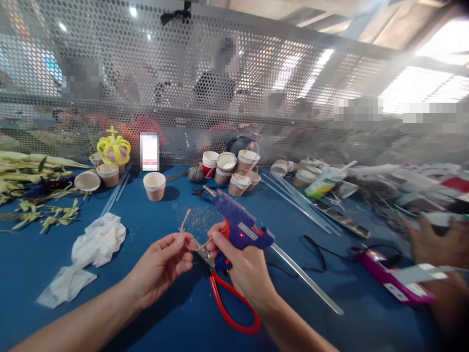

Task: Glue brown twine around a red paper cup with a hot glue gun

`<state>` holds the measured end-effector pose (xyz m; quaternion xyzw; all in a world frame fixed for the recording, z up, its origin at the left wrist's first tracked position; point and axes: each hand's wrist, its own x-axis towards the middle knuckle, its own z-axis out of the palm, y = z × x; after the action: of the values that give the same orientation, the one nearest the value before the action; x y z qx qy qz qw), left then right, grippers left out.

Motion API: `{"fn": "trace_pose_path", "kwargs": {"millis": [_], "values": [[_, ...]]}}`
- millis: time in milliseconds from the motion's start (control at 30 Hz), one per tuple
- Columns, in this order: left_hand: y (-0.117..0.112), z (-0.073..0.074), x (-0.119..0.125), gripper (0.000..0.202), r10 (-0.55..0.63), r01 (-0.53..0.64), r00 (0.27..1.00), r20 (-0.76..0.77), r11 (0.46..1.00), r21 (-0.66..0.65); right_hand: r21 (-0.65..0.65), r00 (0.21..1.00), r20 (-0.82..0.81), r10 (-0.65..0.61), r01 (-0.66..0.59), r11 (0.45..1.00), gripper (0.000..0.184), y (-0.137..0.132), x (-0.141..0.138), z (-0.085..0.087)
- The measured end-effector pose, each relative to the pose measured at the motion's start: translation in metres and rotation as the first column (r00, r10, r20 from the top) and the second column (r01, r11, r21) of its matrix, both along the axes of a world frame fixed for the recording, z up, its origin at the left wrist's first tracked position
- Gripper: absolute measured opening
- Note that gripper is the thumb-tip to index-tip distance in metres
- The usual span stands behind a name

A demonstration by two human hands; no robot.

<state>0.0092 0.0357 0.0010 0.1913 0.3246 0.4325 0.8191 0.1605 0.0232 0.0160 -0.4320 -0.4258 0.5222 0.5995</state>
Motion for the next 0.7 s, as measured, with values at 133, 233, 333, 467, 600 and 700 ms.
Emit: {"fn": "trace_pose_path", "kwargs": {"millis": [133, 233, 333, 467, 600, 700], "values": [[-0.0006, -0.0039, -0.001, 0.011, -0.032, 0.031, 0.999, 0.021, 0.999, 0.025, -0.017, 0.999, -0.022, 0.032, -0.032, 0.999, 0.014, -0.0003, -0.0007, -0.0006], [-0.0013, -0.006, -0.0027, 0.008, -0.044, 0.044, 0.999, 0.005, 0.998, 0.045, -0.045, 0.996, -0.069, 0.053, -0.057, 0.997, 0.014, 0.0002, -0.0012, 0.0008], [-0.0023, -0.0057, -0.0028, 0.014, -0.043, 0.044, 0.999, -0.015, 0.998, 0.047, -0.064, 0.995, -0.078, 0.064, -0.069, 0.996, 0.014, 0.0016, -0.0008, 0.0011], [-0.0038, -0.0062, 0.0, 0.018, -0.069, 0.069, 0.998, -0.012, 0.997, 0.04, -0.031, 0.999, -0.028, 0.042, -0.043, 0.999, 0.013, 0.0021, -0.0003, -0.0021], [-0.0046, -0.0094, 0.0013, 0.022, -0.149, 0.152, 0.988, -0.042, 0.986, 0.065, -0.011, 0.995, 0.061, 0.084, -0.083, 0.996, 0.013, -0.0004, -0.0005, -0.0036], [-0.0044, -0.0103, 0.0005, 0.024, -0.213, 0.218, 0.973, -0.084, 0.975, 0.049, -0.021, 0.987, 0.124, 0.102, -0.1, 0.995, 0.014, -0.0022, 0.0001, -0.0013]]}}
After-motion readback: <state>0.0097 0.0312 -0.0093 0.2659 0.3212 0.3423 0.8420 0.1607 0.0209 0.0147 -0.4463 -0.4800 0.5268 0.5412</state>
